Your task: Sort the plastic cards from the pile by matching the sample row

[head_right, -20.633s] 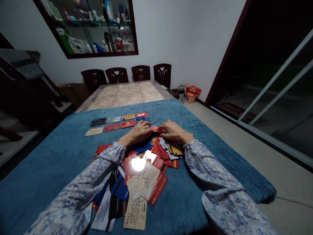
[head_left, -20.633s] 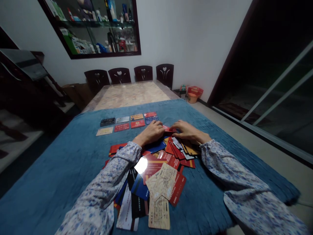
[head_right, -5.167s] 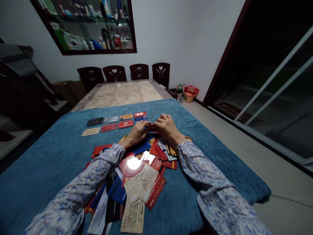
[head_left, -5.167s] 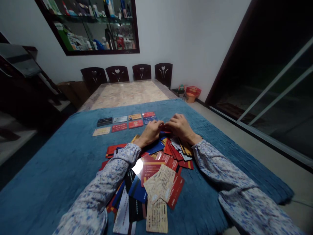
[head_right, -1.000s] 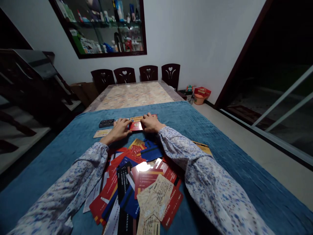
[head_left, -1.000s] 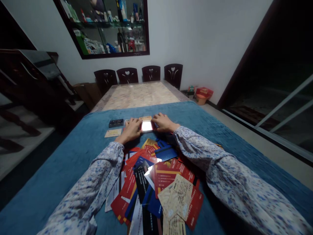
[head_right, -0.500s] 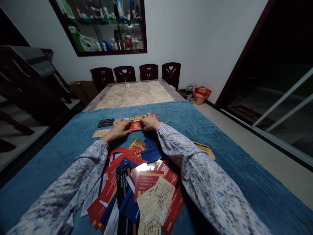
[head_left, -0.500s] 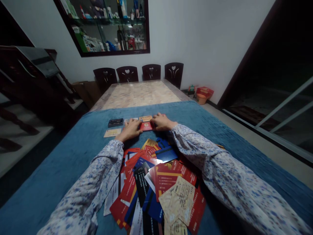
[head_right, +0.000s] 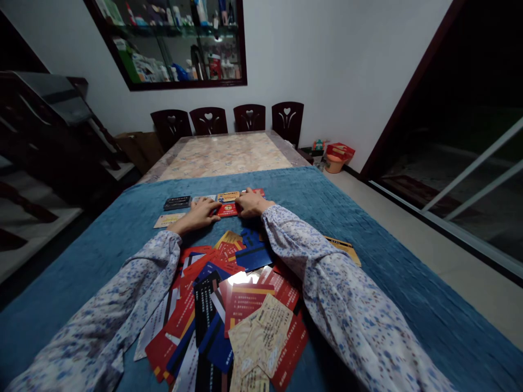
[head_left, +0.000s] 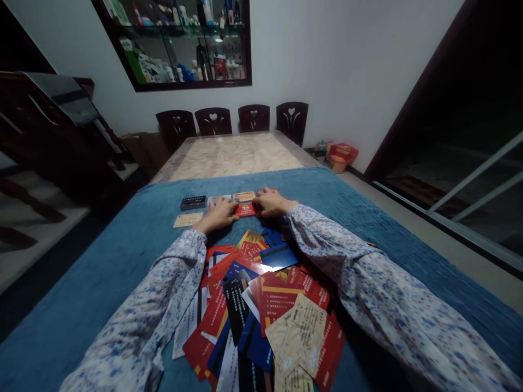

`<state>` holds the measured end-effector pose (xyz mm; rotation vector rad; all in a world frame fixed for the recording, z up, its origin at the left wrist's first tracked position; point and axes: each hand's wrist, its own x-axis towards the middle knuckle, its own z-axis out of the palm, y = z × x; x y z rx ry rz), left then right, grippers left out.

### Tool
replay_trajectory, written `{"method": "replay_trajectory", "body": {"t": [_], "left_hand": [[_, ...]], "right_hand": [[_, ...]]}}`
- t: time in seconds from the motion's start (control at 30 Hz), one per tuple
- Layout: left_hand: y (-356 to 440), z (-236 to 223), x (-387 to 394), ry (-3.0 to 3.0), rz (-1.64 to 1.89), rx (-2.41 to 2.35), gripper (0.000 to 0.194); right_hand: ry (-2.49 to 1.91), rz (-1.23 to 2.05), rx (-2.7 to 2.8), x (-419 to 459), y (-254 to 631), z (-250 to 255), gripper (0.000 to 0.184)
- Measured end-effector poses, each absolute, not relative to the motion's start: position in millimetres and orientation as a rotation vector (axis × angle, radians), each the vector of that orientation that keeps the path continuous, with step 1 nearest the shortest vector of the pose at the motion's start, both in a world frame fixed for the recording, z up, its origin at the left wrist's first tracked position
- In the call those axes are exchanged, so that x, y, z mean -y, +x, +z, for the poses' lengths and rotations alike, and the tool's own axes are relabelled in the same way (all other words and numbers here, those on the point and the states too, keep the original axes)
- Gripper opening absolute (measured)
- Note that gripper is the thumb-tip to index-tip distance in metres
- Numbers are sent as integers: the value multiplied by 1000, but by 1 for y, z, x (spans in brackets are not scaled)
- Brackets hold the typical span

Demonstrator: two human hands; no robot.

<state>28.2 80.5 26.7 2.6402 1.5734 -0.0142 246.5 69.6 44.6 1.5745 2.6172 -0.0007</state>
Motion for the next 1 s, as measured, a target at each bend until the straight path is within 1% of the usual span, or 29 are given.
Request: {"method": "replay_trajectory", "body": {"t": [0.17, 0.3, 0.43, 0.6, 0.8, 1.0], "left_hand": [[27, 25, -82, 2662, 3, -1555, 33], [25, 25, -83, 2665, 93, -1539, 35], [25, 26, -83, 2666, 159, -1506, 30], [26, 27, -80, 2681, 148, -1517, 27], [30, 28, -78, 2670, 158, -1530, 24], [32, 29, -78, 2667, 159, -1538, 25]], "right_hand": [[1563, 14, -2615, -72, 246, 45, 43], [1561, 12, -2626, -73, 246, 44, 43], [1556, -6, -2621, -73, 245, 46, 43], [1539, -5, -2619, -73, 244, 51, 40], [1531, -6, -2618, -71, 243, 53, 43], [1538, -10, -2624, -69, 243, 55, 40]]}}
